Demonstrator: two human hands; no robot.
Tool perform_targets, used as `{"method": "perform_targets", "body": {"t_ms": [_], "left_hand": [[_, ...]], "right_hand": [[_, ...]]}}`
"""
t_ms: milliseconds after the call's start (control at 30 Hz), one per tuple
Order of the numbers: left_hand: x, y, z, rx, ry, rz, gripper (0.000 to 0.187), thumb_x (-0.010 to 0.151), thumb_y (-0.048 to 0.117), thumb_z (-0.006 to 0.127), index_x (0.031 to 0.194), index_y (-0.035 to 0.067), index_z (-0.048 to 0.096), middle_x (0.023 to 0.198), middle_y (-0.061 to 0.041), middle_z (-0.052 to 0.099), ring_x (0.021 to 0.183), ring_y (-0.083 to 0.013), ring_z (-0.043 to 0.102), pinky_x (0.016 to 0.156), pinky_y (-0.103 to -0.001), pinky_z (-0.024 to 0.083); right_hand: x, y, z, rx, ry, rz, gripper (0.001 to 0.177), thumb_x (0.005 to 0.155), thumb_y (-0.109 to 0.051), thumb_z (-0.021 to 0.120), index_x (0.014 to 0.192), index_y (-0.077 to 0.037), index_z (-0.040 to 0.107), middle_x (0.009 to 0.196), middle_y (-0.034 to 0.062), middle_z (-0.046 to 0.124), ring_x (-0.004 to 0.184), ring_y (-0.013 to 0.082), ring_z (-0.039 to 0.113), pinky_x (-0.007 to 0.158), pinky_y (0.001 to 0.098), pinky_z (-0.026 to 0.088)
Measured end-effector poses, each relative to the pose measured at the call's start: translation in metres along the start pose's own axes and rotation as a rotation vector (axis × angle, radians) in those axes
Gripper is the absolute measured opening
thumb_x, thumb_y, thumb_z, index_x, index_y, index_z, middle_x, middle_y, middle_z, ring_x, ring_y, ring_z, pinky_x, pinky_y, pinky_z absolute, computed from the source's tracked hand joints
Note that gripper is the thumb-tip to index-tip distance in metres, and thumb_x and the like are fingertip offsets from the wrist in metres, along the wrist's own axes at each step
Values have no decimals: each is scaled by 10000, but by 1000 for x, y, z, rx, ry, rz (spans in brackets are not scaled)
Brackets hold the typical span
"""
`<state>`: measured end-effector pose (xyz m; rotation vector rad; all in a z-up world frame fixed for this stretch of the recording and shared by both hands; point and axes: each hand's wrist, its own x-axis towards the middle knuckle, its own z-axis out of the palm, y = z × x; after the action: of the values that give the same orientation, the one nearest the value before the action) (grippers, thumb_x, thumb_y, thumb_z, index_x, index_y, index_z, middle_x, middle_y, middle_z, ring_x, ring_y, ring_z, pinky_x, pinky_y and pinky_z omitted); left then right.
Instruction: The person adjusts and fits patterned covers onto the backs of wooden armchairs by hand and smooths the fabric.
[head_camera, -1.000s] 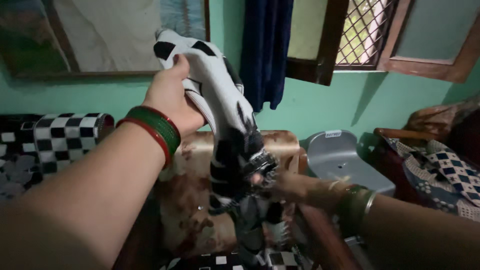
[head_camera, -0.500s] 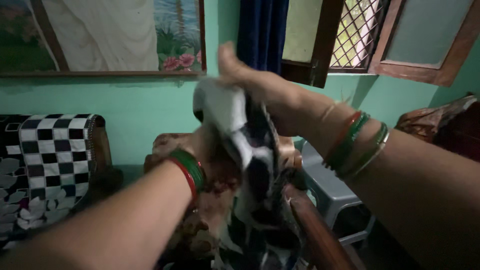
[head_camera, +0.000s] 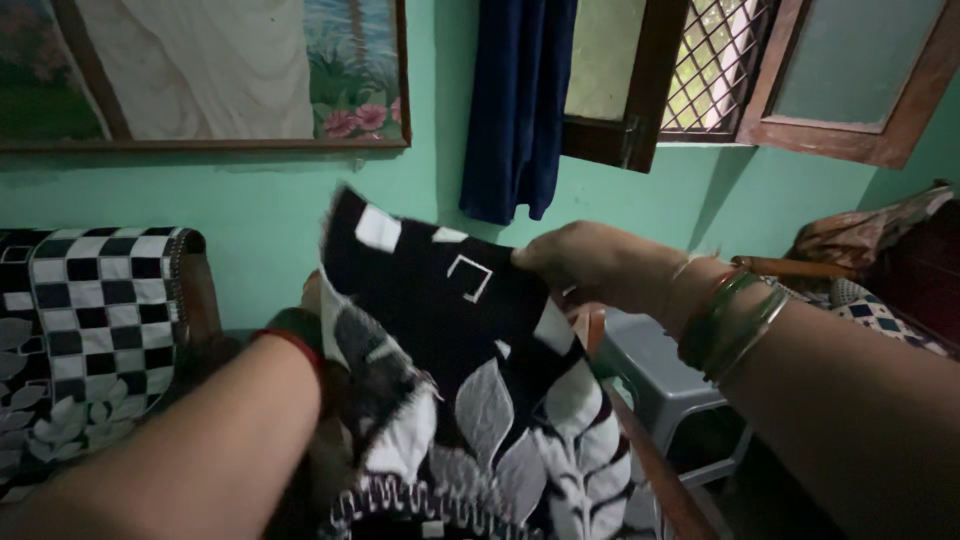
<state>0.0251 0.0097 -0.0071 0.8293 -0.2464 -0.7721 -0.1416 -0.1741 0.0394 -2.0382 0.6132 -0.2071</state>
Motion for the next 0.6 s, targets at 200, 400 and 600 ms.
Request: {"method": "perform_targets", "body": {"t_ms": [200, 400, 600], "left_hand": [[19, 9, -25, 378, 263, 259, 527, 980, 434, 569, 1215, -18, 703, 1261, -215, 731, 1093, -340, 690, 818, -443, 463], [50, -48, 17, 1548, 19, 711, 880, 816, 646, 741, 1262, -107, 650, 1201, -317, 662, 1146, -451, 605, 983, -570, 468], [39, -40, 41, 605, -98, 187, 374, 912, 233, 631, 1172, -16, 731, 1072, -202, 763, 962, -359, 715, 870, -481, 578]], "right_hand": [[12, 3, -21, 582, 168, -40, 267, 991, -207, 599, 759, -88, 540, 601, -11, 413, 575, 156, 444, 682, 370, 501], [1, -34, -12, 555, 130, -226, 371, 1005, -264, 672, 749, -114, 449, 646, -8, 425, 634, 163, 493, 692, 356, 517], [-8, -50, -22, 22, 450, -812, 543, 1022, -413, 516, 1454, -85, 499, 1450, 149, 571, 1368, 253, 528, 1120, 376, 427]]}}
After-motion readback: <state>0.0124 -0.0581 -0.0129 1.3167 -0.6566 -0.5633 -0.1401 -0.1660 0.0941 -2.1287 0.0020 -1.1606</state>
